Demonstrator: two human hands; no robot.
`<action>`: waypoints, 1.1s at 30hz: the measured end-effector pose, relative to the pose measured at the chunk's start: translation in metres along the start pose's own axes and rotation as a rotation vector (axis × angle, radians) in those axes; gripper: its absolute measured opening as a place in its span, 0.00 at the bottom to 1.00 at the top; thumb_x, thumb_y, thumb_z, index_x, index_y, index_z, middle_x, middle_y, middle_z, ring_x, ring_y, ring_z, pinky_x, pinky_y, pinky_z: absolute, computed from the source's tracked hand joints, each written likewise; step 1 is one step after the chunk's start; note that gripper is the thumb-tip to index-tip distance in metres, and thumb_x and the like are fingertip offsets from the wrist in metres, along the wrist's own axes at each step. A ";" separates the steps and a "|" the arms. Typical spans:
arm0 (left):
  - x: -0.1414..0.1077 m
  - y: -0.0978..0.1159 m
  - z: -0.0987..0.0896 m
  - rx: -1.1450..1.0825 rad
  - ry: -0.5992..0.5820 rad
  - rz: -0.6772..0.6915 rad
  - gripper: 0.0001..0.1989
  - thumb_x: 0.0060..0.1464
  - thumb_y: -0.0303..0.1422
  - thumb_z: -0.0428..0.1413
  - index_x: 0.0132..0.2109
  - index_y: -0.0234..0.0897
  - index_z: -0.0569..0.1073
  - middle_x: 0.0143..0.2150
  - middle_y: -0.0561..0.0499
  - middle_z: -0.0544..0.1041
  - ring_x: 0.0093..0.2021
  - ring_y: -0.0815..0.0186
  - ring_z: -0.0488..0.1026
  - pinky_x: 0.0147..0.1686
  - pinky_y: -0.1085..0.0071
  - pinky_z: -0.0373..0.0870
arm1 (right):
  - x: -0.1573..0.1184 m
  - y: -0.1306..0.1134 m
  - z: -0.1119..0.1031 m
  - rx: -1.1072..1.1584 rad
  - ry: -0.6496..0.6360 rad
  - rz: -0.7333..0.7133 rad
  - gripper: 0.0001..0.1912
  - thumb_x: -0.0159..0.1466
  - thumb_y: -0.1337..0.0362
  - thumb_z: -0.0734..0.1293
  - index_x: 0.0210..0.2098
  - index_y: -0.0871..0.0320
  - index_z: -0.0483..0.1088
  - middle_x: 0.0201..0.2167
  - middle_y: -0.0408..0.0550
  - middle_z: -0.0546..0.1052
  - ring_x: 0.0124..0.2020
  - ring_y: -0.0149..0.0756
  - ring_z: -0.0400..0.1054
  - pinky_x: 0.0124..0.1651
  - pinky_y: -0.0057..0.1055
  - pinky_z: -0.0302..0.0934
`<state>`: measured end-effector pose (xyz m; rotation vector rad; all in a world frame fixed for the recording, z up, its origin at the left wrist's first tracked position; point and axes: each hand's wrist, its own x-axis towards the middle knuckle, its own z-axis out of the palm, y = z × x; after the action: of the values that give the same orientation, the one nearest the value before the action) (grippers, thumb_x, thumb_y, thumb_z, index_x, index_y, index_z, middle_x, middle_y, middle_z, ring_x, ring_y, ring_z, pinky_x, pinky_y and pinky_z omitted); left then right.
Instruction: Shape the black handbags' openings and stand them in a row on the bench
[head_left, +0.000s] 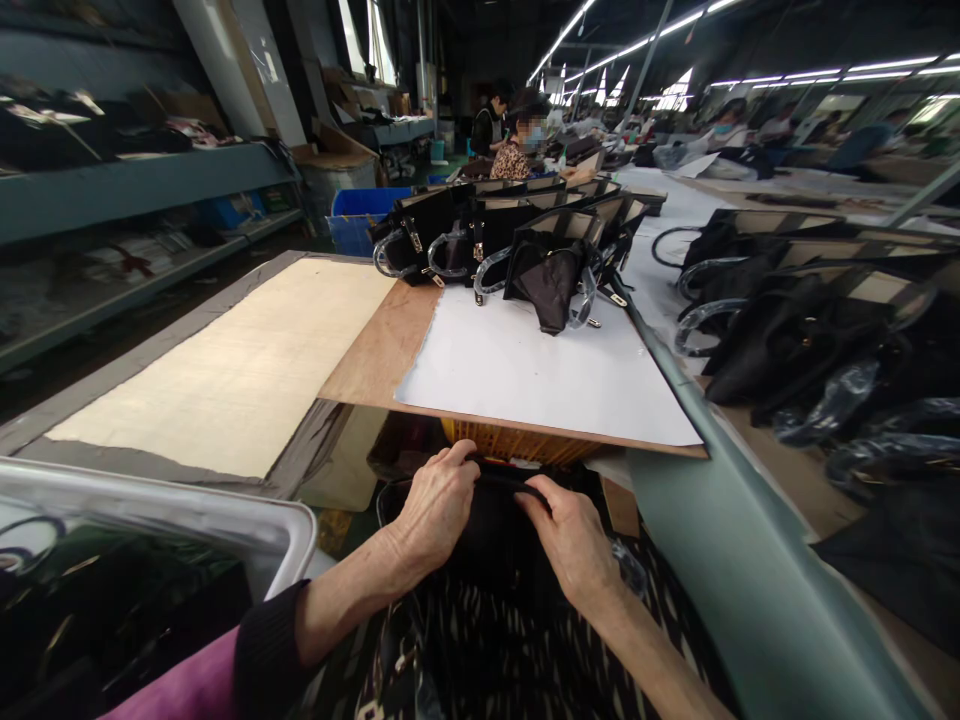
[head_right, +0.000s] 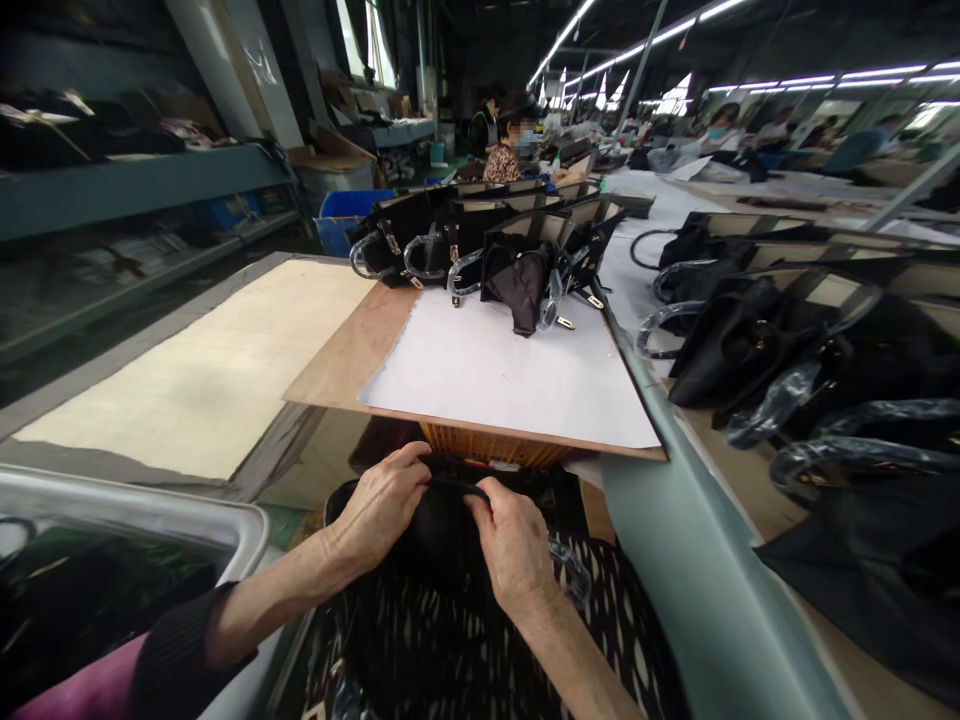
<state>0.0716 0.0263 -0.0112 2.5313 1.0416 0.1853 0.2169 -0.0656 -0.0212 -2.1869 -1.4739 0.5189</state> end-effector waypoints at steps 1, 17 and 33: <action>0.001 0.000 0.000 0.004 0.005 0.005 0.11 0.50 0.22 0.45 0.32 0.35 0.72 0.48 0.48 0.68 0.44 0.64 0.68 0.45 0.70 0.66 | 0.000 0.000 0.000 -0.003 0.000 0.003 0.08 0.61 0.62 0.60 0.34 0.53 0.70 0.24 0.42 0.74 0.28 0.35 0.68 0.32 0.28 0.56; -0.004 0.001 0.002 -0.052 0.042 0.297 0.12 0.49 0.20 0.44 0.29 0.32 0.72 0.53 0.44 0.64 0.51 0.59 0.59 0.50 0.60 0.61 | -0.004 -0.004 0.012 -0.254 0.058 -0.027 0.08 0.62 0.64 0.57 0.31 0.56 0.68 0.26 0.45 0.76 0.30 0.37 0.71 0.31 0.29 0.54; -0.007 -0.012 0.004 -0.216 0.080 0.047 0.08 0.46 0.20 0.46 0.29 0.36 0.64 0.36 0.48 0.71 0.41 0.63 0.64 0.45 0.66 0.62 | -0.005 0.004 0.002 -0.012 0.044 -0.189 0.07 0.61 0.66 0.61 0.38 0.54 0.67 0.32 0.42 0.73 0.34 0.32 0.69 0.38 0.26 0.59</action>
<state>0.0601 0.0277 -0.0193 2.3709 0.9380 0.3938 0.2169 -0.0715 -0.0245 -2.0269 -1.6423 0.3957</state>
